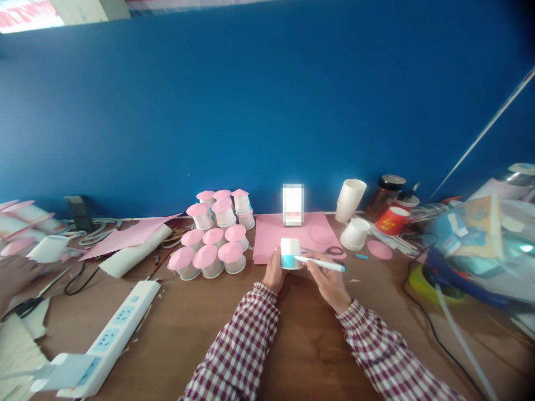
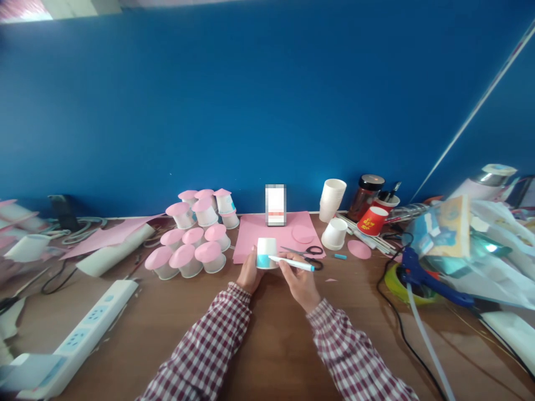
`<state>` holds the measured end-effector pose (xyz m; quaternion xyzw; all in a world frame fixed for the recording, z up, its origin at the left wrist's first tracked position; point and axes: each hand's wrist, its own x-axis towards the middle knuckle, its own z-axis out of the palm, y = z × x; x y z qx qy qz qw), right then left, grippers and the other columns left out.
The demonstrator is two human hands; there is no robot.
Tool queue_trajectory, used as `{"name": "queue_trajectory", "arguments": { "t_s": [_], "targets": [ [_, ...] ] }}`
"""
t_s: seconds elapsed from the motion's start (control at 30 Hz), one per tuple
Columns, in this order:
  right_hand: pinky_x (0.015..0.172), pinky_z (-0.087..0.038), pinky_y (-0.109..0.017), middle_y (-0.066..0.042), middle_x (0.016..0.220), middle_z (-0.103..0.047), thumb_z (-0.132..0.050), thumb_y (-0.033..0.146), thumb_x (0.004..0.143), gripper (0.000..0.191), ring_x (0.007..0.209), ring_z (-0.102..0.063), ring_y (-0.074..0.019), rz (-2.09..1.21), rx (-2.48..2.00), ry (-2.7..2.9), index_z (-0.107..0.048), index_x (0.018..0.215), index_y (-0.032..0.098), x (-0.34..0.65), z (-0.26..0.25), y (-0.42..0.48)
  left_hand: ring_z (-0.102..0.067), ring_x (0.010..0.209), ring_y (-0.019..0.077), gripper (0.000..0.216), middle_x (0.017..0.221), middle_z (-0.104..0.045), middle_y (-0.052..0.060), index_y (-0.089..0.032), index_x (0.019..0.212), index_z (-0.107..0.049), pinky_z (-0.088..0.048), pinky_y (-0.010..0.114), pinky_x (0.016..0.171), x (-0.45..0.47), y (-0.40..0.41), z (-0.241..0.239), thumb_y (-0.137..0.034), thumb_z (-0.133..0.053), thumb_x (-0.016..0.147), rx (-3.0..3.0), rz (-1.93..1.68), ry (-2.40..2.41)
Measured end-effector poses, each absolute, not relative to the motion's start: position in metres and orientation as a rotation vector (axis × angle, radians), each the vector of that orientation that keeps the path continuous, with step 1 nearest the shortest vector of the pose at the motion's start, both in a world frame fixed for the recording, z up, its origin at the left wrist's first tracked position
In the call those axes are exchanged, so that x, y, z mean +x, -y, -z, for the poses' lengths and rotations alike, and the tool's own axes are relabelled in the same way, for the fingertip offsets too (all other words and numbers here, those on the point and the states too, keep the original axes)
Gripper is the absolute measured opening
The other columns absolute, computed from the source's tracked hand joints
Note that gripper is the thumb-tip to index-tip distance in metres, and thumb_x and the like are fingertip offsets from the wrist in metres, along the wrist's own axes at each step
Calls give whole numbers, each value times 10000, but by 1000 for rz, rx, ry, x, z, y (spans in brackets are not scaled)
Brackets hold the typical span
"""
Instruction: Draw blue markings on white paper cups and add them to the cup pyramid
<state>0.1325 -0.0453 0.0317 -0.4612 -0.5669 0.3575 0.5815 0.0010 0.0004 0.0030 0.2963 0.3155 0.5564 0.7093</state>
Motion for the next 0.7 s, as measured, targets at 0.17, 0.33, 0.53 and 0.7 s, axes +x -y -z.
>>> {"name": "queue_trajectory", "arguments": {
  "t_s": [0.17, 0.33, 0.53, 0.7],
  "targets": [
    [635, -539, -294, -54, 800, -675, -576, 376, 811, 224, 688, -619, -155, -842, -1099, 1281, -613, 894, 171, 134, -32, 45, -545, 641, 148, 433, 659, -595, 39, -105, 841, -591, -436, 315, 702, 1, -1, -3, -528, -513, 789, 611, -1251, -703],
    [636, -535, -299, -61, 832, -681, -576, 389, 809, 238, 705, -622, -161, -853, -1100, 1266, -604, 911, 176, 134, -28, 44, -572, 670, 164, 462, 688, -622, 60, -92, 850, -601, -450, 333, 731, 2, 0, -4, -541, -514, 781, 611, -1243, -710],
    [596, -519, -279, -42, 775, -667, -571, 406, 811, 250, 666, -606, -151, -852, -1113, 1296, -606, 909, 179, 135, -25, 43, -609, 773, 213, 479, 737, -653, 95, -83, 863, -613, -447, 364, 788, 1, -1, -5, -545, -515, 777, 615, -1234, -683],
    [605, -517, -278, -43, 773, -666, -576, 402, 808, 242, 675, -609, -152, -846, -1111, 1298, -606, 893, 177, 134, -25, 43, -605, 738, 200, 466, 693, -638, 77, -93, 823, -606, -450, 361, 781, 2, 0, -6, -546, -504, 784, 605, -1244, -690]
  ]
}}
